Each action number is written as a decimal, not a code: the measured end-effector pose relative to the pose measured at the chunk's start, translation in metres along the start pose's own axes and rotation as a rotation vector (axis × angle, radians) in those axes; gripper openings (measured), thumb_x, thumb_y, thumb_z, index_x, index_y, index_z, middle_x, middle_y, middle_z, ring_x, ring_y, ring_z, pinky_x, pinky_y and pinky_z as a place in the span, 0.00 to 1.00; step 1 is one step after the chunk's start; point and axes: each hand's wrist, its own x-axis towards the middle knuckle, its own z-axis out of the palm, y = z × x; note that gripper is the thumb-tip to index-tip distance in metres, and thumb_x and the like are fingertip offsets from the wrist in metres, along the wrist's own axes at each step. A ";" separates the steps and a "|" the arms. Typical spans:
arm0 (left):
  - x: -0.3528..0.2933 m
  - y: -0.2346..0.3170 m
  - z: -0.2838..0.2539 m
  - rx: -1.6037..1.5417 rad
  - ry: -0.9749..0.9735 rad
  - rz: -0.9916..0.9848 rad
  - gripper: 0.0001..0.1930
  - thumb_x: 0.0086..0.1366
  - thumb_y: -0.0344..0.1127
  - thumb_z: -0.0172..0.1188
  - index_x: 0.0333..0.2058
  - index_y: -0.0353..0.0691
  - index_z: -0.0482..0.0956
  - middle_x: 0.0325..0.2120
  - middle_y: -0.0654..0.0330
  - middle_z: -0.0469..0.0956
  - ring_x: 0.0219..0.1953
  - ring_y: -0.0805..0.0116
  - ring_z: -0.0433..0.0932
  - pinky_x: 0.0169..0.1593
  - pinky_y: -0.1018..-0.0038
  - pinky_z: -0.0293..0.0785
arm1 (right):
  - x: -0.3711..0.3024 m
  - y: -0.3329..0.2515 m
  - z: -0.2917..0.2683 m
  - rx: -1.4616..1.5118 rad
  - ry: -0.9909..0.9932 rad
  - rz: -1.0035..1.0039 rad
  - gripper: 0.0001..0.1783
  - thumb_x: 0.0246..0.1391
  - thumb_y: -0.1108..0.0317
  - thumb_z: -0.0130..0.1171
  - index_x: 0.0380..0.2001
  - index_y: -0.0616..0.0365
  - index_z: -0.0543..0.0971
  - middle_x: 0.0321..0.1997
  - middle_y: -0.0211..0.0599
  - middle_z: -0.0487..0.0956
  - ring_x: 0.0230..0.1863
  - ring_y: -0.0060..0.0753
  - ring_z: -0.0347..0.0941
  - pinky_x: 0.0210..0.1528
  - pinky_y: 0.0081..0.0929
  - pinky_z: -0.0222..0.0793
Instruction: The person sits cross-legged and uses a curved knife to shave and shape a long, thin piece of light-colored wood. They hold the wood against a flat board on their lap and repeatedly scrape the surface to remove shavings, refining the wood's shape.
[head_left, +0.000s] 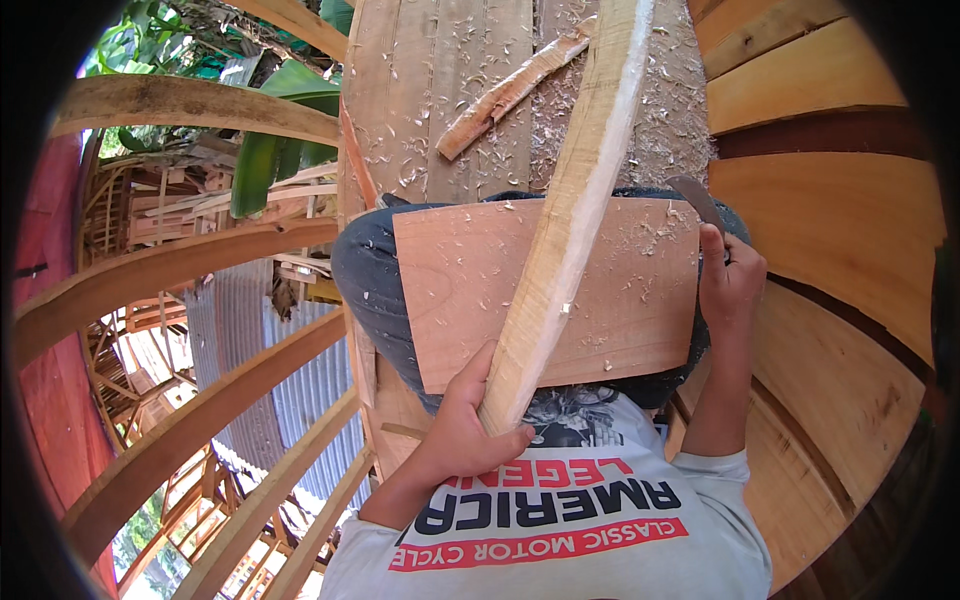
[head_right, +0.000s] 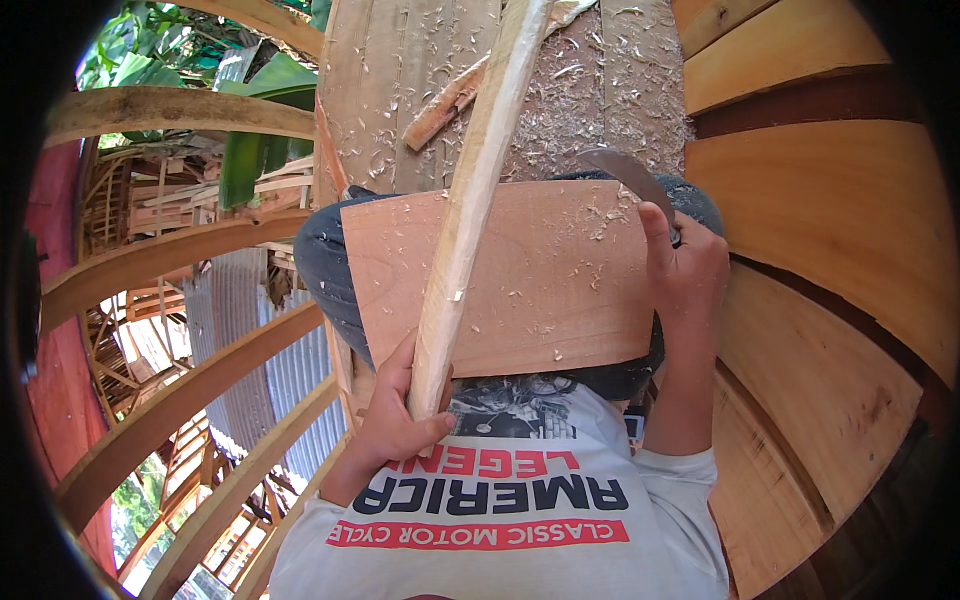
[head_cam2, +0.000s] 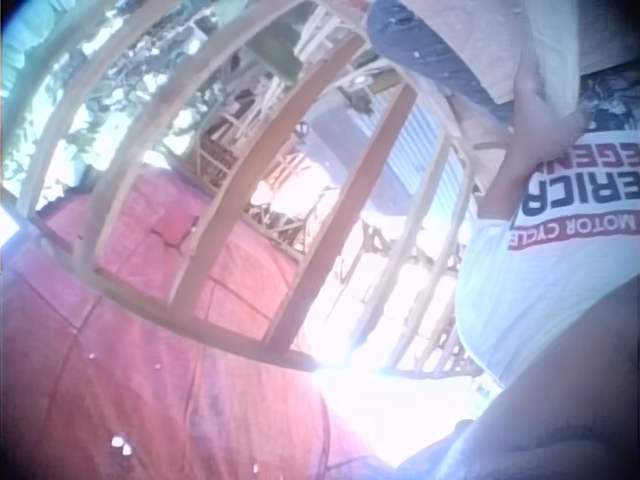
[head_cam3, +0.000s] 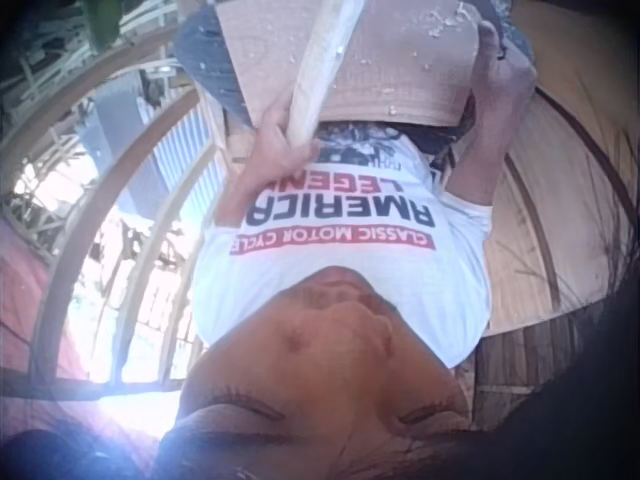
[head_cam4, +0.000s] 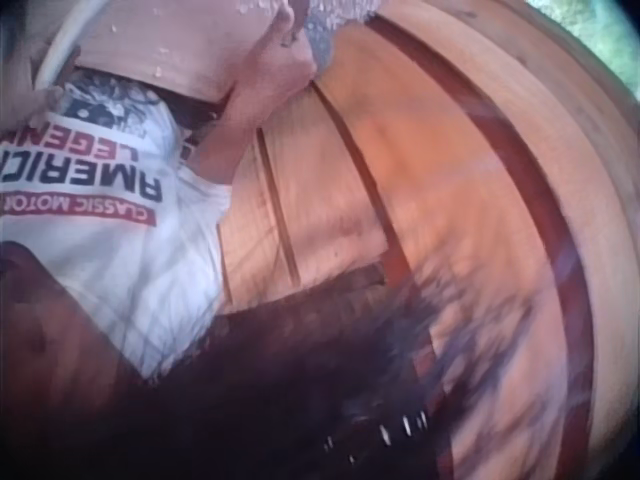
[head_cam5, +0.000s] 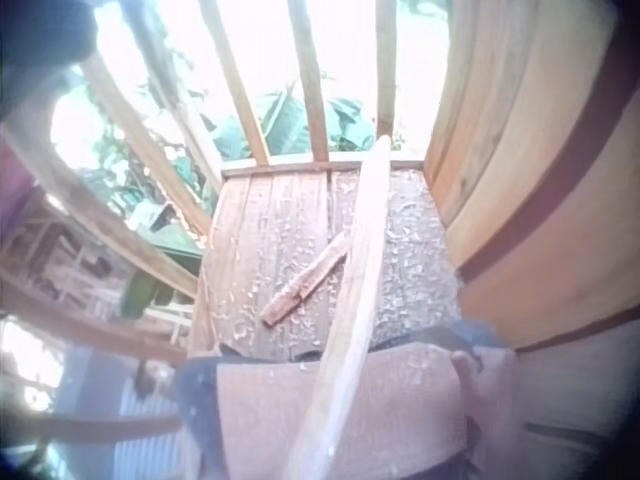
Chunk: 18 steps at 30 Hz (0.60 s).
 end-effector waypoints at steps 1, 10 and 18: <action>0.001 0.003 0.000 0.037 0.005 0.018 0.38 0.44 0.31 0.62 0.56 0.29 0.59 0.45 0.52 0.70 0.50 0.68 0.67 0.54 0.73 0.60 | 0.002 0.001 -0.003 0.020 0.009 -0.011 0.33 0.48 0.39 0.57 0.14 0.64 0.73 0.12 0.49 0.68 0.18 0.53 0.70 0.20 0.35 0.62; 0.017 0.006 0.014 0.387 0.125 0.135 0.33 0.45 0.33 0.63 0.50 0.26 0.61 0.36 0.46 0.74 0.39 0.62 0.76 0.42 0.70 0.71 | -0.041 -0.034 0.011 -0.137 -0.210 -0.445 0.31 0.38 0.35 0.62 0.11 0.55 0.73 0.10 0.40 0.70 0.15 0.45 0.71 0.16 0.33 0.64; 0.012 0.010 0.019 0.276 0.149 0.056 0.34 0.43 0.30 0.63 0.51 0.29 0.62 0.40 0.51 0.72 0.44 0.66 0.72 0.47 0.72 0.68 | -0.029 -0.025 0.019 -0.151 -0.056 -0.463 0.34 0.33 0.31 0.61 0.10 0.56 0.72 0.09 0.38 0.68 0.13 0.42 0.69 0.15 0.32 0.61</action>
